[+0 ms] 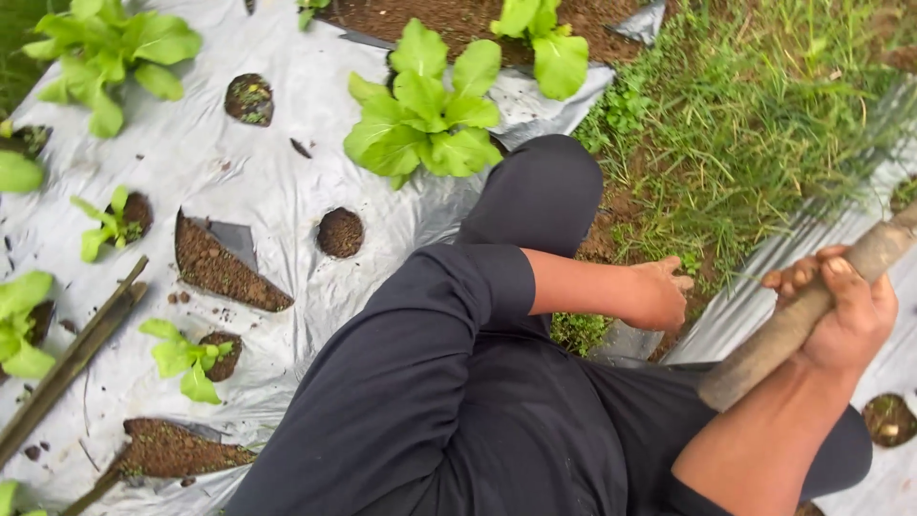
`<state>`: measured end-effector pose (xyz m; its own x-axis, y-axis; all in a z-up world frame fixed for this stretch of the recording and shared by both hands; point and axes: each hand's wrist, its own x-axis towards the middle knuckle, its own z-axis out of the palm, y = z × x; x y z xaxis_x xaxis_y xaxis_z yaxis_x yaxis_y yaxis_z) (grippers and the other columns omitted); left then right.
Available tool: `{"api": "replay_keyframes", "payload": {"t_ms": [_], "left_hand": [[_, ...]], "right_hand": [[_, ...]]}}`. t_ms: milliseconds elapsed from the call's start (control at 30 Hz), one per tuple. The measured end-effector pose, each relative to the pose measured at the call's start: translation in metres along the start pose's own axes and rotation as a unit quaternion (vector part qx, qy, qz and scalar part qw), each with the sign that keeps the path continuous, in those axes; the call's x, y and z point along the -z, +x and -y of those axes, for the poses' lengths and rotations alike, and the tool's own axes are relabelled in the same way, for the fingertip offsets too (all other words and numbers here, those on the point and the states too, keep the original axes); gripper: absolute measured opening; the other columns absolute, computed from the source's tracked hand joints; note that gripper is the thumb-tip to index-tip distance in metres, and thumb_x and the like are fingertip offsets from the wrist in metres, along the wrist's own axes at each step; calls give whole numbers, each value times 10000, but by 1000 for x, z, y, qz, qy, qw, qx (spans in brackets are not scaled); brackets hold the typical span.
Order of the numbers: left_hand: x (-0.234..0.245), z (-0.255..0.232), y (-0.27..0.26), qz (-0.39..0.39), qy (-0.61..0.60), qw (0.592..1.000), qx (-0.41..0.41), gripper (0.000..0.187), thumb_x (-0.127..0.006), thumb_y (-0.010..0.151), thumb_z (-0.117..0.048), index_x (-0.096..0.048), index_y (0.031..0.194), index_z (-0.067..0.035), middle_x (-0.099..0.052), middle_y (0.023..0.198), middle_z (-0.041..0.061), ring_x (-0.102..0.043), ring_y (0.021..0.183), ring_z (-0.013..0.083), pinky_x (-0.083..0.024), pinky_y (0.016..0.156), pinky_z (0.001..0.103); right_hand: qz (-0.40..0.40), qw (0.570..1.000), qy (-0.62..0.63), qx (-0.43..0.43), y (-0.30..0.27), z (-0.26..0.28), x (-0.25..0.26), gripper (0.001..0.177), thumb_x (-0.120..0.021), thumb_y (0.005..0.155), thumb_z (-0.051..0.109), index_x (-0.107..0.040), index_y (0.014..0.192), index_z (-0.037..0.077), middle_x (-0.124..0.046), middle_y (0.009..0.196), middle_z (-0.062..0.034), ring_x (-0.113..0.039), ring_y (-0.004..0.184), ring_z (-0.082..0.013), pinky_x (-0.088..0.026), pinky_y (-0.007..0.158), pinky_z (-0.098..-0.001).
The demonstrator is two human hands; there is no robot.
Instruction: The person sits on the ground in a garden and removes weeds from around young leafy green plants. They use a curved hand hoe to loosen the soil and pull weeds by hand, discarding them to the side.
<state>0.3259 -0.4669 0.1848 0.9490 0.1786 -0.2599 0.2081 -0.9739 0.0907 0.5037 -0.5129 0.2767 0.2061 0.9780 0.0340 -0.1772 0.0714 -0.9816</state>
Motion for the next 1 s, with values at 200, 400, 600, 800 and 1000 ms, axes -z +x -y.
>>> {"api": "replay_keyframes", "payload": {"t_ms": [200,400,600,800,1000], "left_hand": [[52,4,-67,-268,-120,955,40,160,-701,797,-193,-731,950,-155,-756,903,74,-696,871,320,-562,703,508],[87,45,-230,-484,-308,819,14,220,-724,885,-208,-704,1096,-149,-758,1086,2,-713,981,245,-569,874,397],[-8,114,-351,-515,-437,688,266,210,-733,862,-188,-773,1045,-94,-807,980,32,-743,820,149,-592,757,295],[-240,203,-456,-587,-321,431,606,135,-789,916,-239,-771,1039,-187,-768,923,70,-748,903,287,-595,832,411],[-306,210,-539,-545,-190,252,777,82,-737,853,-103,-735,925,-63,-717,865,72,-659,754,230,-527,717,373]], "right_hand": [[153,976,149,-44,10,19,-11,200,-612,1051,313,-697,1206,221,-622,863,64,-581,806,-60,-477,856,-266],[255,963,83,-24,39,48,-92,211,-654,1052,421,-651,1228,306,-584,876,143,-533,811,3,-436,829,-211],[383,905,168,-81,58,28,-238,204,-669,986,124,-724,1176,76,-708,833,-33,-699,796,-130,-616,773,-348],[338,908,169,-179,74,-83,-301,222,-595,900,88,-601,1105,3,-529,668,-120,-587,615,-242,-566,649,-454],[339,860,208,-318,58,-124,-341,188,-626,928,83,-593,1097,9,-569,769,-99,-543,680,-198,-459,663,-384]]}}
